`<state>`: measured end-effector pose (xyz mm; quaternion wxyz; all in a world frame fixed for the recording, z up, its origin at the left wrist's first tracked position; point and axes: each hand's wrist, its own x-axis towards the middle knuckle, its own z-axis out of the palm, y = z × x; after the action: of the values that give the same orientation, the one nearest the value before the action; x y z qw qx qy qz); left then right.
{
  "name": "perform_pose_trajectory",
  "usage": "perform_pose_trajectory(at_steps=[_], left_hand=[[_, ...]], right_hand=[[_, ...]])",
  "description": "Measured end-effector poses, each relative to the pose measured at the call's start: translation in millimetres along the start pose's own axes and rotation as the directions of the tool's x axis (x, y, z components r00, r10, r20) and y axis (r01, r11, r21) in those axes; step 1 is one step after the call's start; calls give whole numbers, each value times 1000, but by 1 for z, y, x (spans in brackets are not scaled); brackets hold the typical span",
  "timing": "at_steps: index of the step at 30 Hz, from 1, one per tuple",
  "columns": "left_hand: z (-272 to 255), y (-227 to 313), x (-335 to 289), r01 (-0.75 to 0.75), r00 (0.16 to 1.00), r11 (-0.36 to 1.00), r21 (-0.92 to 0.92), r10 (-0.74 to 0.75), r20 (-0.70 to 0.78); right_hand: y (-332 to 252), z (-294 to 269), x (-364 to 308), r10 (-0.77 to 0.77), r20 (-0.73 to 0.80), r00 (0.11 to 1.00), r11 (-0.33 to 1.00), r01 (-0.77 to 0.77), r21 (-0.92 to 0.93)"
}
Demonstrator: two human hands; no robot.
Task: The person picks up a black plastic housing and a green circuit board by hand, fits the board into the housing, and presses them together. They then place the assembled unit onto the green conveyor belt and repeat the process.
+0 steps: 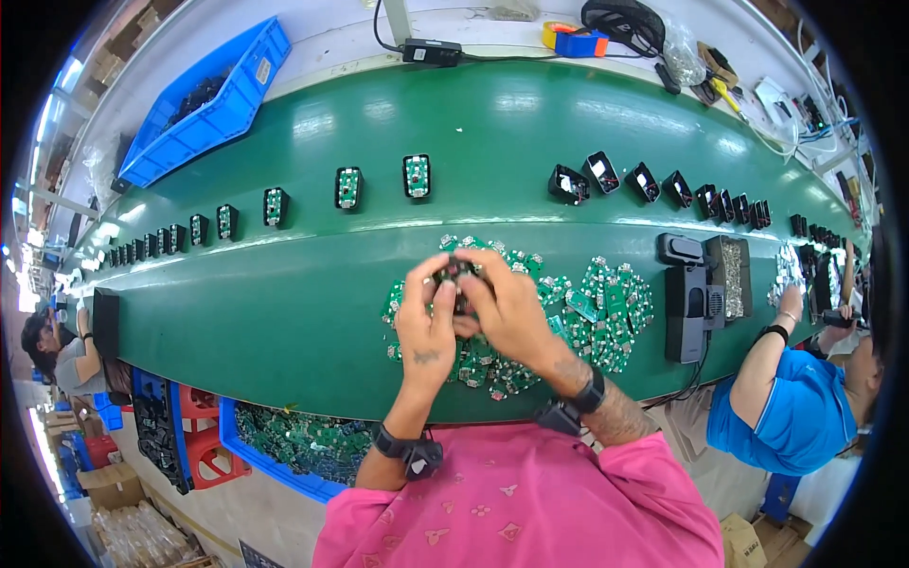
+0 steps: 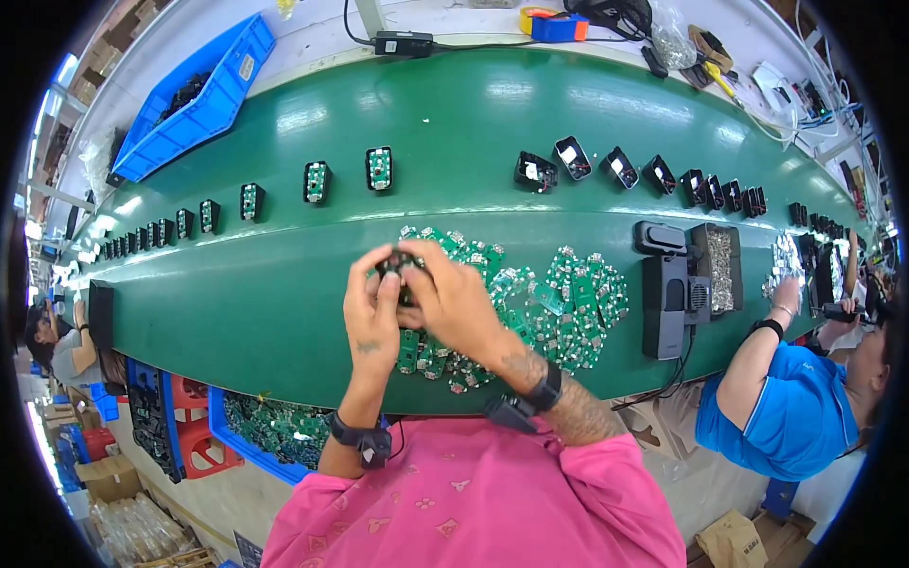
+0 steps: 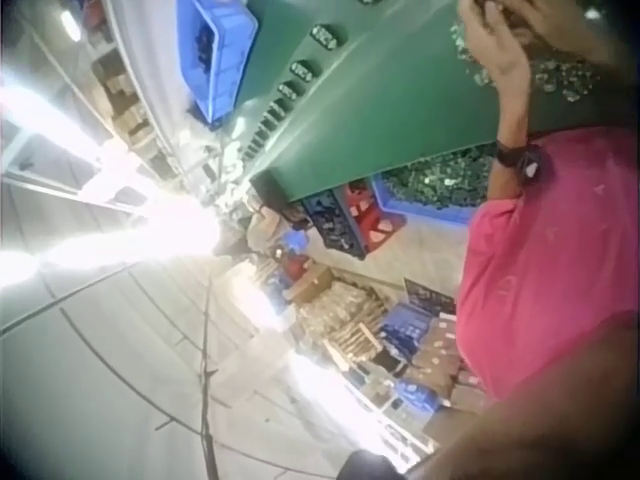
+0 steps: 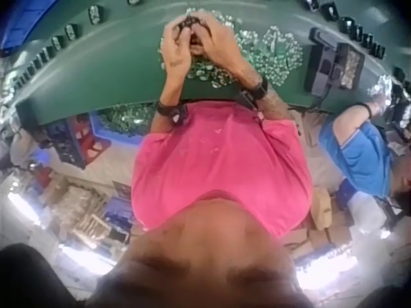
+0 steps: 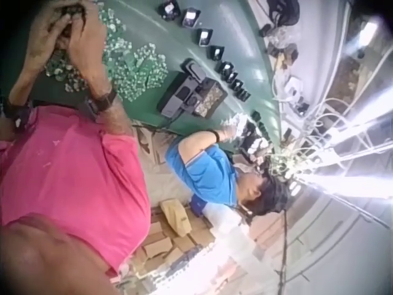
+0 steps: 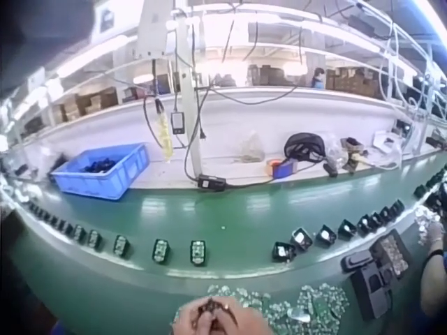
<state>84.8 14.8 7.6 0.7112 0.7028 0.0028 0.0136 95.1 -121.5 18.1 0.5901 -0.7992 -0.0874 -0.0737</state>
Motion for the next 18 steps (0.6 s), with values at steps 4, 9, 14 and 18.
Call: perform_pose_trajectory(at_steps=[4,9,14,18], left_hand=[[8,28,8,71,996,983,-172,-79,-41],[3,21,-13,168,985,970,-176,-158,72],[-34,11,-46,215,977,974,-77,-215,14],[-24,22,-47,183,983,982,-49,-181,43]], right_hand=[[70,-30,83,-69,-165,984,955,18,-297],[101,-44,138,153,-233,960,899,-234,-371],[46,-89,115,62,-159,985,560,-166,-811],[65,-151,103,119,-22,993,443,-73,-894]])
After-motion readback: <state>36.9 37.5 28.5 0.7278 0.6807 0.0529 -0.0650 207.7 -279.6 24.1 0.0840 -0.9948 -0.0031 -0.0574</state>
